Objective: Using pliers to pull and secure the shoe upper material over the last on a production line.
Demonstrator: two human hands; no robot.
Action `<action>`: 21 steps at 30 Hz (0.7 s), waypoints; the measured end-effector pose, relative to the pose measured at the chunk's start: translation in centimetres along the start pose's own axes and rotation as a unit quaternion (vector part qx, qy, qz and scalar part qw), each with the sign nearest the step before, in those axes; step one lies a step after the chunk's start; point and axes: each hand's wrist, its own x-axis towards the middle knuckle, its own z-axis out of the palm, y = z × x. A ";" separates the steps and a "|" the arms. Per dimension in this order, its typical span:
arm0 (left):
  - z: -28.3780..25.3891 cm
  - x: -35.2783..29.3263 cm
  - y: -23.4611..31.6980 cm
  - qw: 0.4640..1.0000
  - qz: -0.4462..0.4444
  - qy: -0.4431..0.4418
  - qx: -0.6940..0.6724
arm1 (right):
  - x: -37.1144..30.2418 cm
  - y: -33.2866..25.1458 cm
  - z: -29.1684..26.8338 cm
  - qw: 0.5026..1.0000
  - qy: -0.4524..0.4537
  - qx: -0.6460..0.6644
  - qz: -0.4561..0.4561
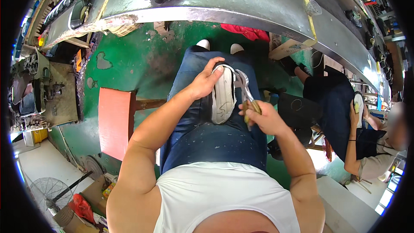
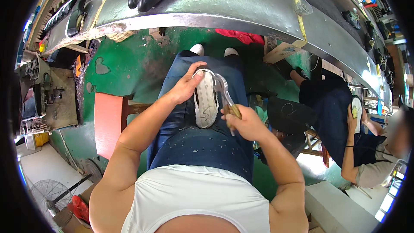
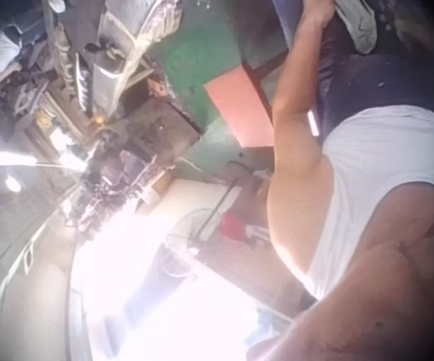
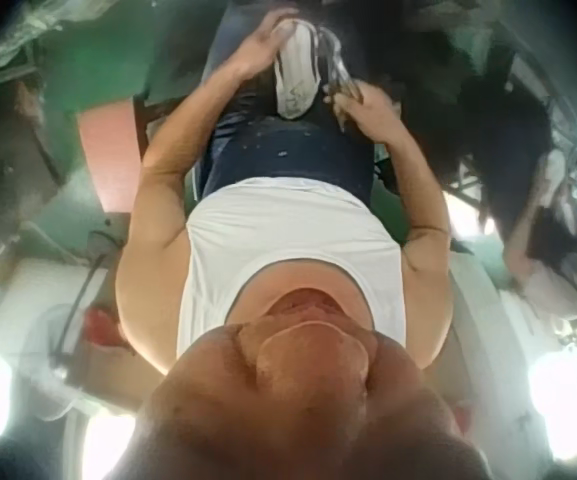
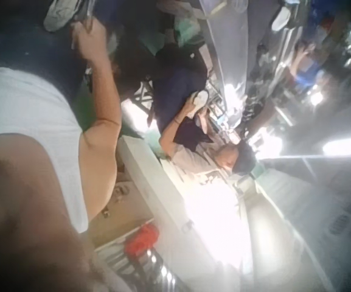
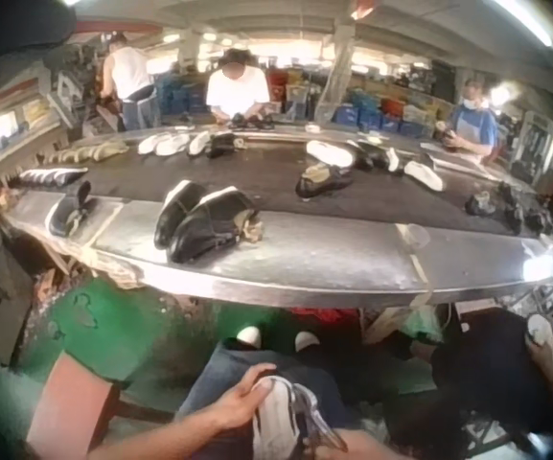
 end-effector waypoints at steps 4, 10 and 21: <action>-0.3 0.7 -1.9 0.998 0.042 0.000 0.048 | 1.2 0.3 1.5 0.994 0.014 0.106 -0.032; 0.8 0.5 0.1 0.995 0.062 -0.009 0.079 | 1.5 -2.0 0.3 0.971 -0.013 0.228 0.067; -0.3 1.4 -1.8 0.997 0.017 0.026 -0.064 | 5.7 4.8 1.9 0.939 0.202 -0.219 -0.169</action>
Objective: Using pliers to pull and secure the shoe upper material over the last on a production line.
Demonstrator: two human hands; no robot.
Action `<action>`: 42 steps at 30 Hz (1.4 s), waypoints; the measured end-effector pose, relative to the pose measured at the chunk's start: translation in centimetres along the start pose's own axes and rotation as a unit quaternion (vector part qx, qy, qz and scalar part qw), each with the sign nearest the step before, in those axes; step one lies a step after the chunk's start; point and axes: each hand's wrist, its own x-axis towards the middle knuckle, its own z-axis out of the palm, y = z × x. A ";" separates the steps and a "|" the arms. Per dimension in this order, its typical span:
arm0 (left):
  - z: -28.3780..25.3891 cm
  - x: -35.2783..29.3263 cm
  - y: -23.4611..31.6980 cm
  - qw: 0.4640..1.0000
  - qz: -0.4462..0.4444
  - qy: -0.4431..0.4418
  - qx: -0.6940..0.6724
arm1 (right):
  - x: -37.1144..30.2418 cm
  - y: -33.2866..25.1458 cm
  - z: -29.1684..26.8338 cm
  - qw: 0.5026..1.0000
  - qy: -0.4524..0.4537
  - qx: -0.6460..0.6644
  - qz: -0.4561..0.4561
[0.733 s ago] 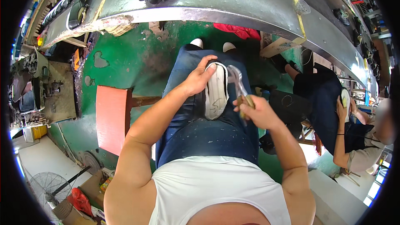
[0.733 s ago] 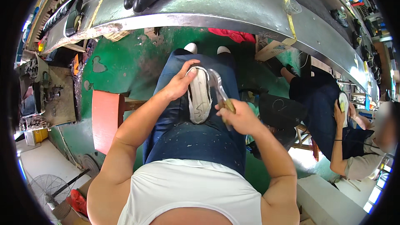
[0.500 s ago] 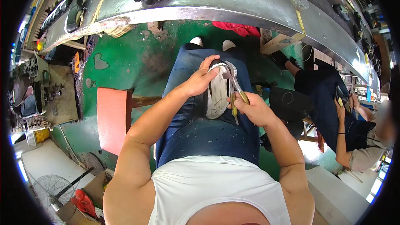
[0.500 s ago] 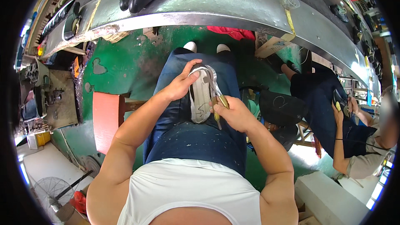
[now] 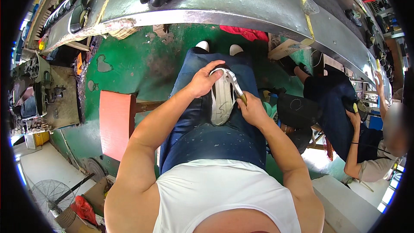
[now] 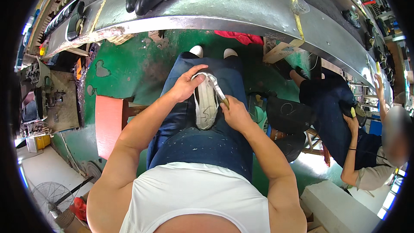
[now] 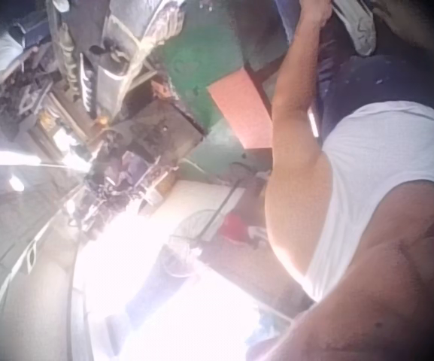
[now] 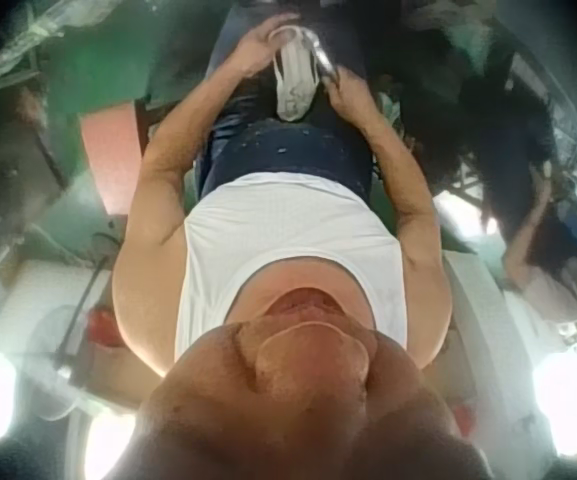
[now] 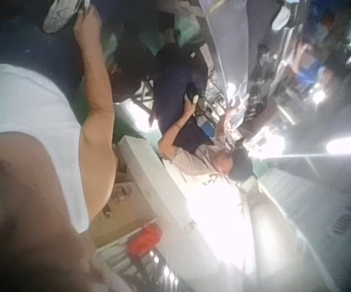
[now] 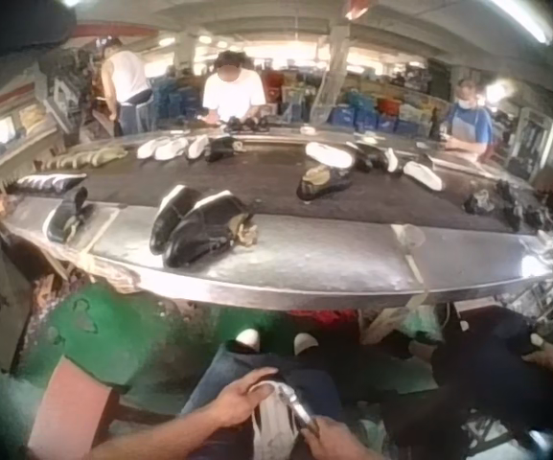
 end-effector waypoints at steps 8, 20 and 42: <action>2.7 -1.1 2.2 0.997 -0.030 0.065 0.032 | -2.2 -5.5 -3.0 0.970 -0.059 -0.229 0.050; 2.6 0.5 1.0 0.981 -0.006 0.021 0.192 | 1.2 -4.4 -5.1 0.977 -0.067 0.115 0.165; 1.1 -2.8 -4.8 0.955 -0.018 -0.017 0.296 | -0.1 2.3 -0.8 0.976 0.071 -0.002 0.207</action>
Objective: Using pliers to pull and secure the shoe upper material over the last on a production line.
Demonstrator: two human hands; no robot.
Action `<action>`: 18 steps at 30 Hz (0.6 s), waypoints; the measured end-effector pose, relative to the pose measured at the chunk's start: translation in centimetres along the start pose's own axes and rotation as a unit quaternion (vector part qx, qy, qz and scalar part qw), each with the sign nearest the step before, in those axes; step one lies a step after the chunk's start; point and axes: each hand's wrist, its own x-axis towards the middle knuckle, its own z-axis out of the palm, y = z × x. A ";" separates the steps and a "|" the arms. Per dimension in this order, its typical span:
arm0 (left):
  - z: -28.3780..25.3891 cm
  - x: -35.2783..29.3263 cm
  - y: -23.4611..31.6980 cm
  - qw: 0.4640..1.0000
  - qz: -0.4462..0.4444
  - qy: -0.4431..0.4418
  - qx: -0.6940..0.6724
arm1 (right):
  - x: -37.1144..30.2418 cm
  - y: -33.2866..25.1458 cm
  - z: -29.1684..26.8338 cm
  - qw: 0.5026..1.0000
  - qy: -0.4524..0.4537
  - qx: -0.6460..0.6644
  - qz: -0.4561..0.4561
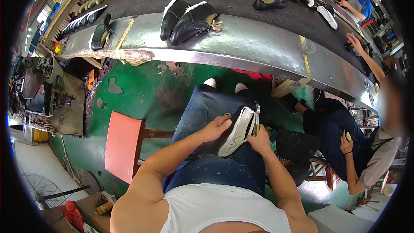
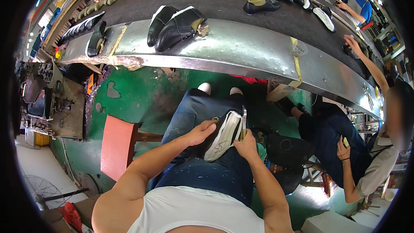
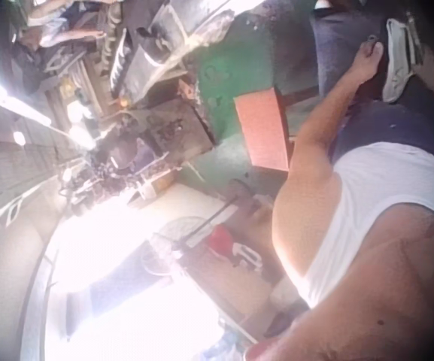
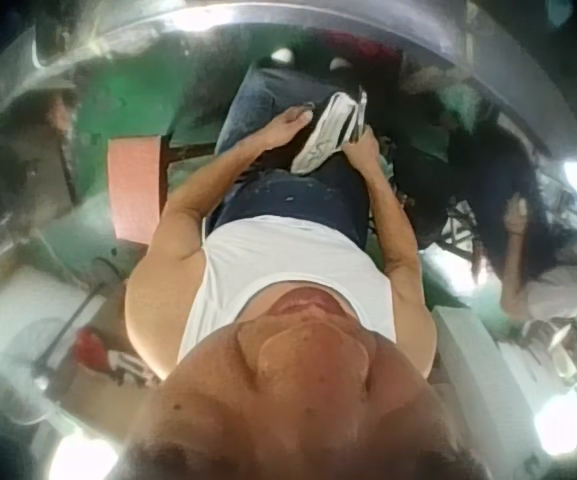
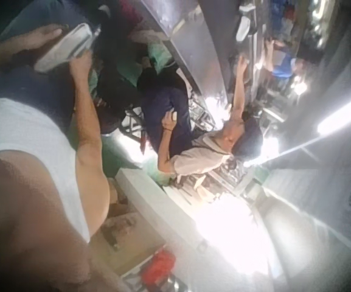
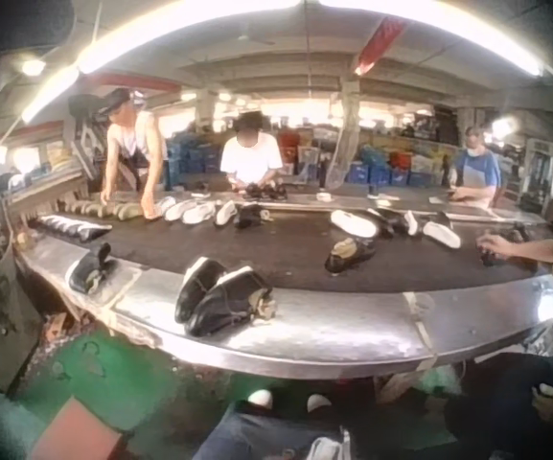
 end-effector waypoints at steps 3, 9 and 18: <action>0.3 0.8 1.6 0.989 -0.103 0.023 -0.104 | -0.3 1.0 0.5 1.000 0.022 -0.010 0.014; -2.6 3.9 1.5 0.982 0.021 -0.059 0.177 | 1.1 -0.2 0.4 0.998 0.037 -0.047 -0.037; -5.1 5.7 5.4 0.900 0.010 -0.189 0.394 | 0.4 -0.7 -0.1 0.999 0.022 -0.032 0.010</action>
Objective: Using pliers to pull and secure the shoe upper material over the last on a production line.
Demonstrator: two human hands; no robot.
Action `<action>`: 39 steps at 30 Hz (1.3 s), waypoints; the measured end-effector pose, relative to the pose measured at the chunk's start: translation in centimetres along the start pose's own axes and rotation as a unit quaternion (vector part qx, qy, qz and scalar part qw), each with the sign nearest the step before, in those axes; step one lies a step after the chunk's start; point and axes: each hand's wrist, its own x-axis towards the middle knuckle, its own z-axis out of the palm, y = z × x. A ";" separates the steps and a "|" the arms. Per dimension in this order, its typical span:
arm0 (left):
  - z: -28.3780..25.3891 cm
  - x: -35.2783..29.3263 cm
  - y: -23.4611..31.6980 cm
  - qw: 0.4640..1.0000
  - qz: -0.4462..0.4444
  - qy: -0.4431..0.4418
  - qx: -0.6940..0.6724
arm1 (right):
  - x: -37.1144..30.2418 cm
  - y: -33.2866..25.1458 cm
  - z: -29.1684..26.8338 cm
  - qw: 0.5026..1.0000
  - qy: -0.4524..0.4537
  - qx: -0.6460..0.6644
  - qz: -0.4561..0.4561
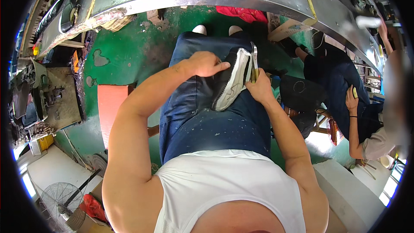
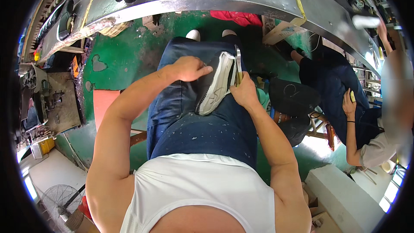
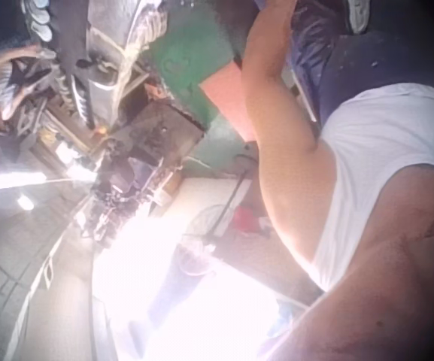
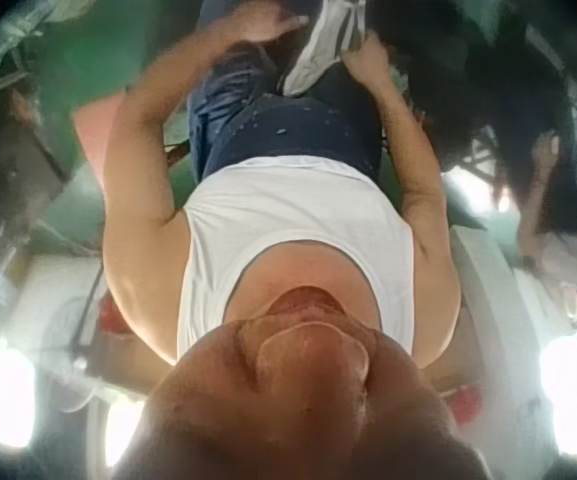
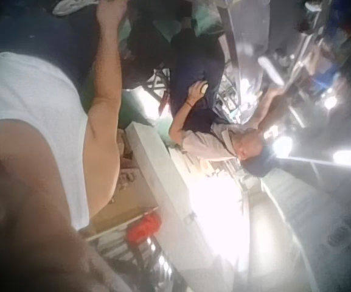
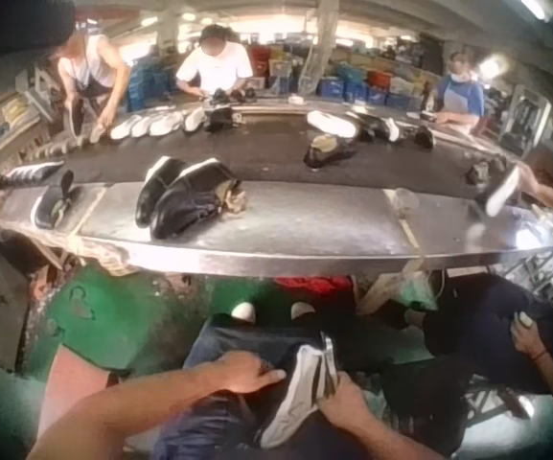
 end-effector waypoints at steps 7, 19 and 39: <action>3.9 -0.3 -1.1 0.880 -0.168 0.300 -0.328 | -0.1 0.2 0.1 1.000 -0.003 -0.002 0.002; 10.2 -6.3 3.8 0.914 -0.039 0.178 -0.362 | -3.1 -0.8 -6.3 0.932 -0.178 -0.159 -0.273; 13.2 -2.4 2.8 0.875 -0.061 0.429 -0.217 | -2.1 -2.6 -3.6 0.905 -0.028 -0.285 -0.315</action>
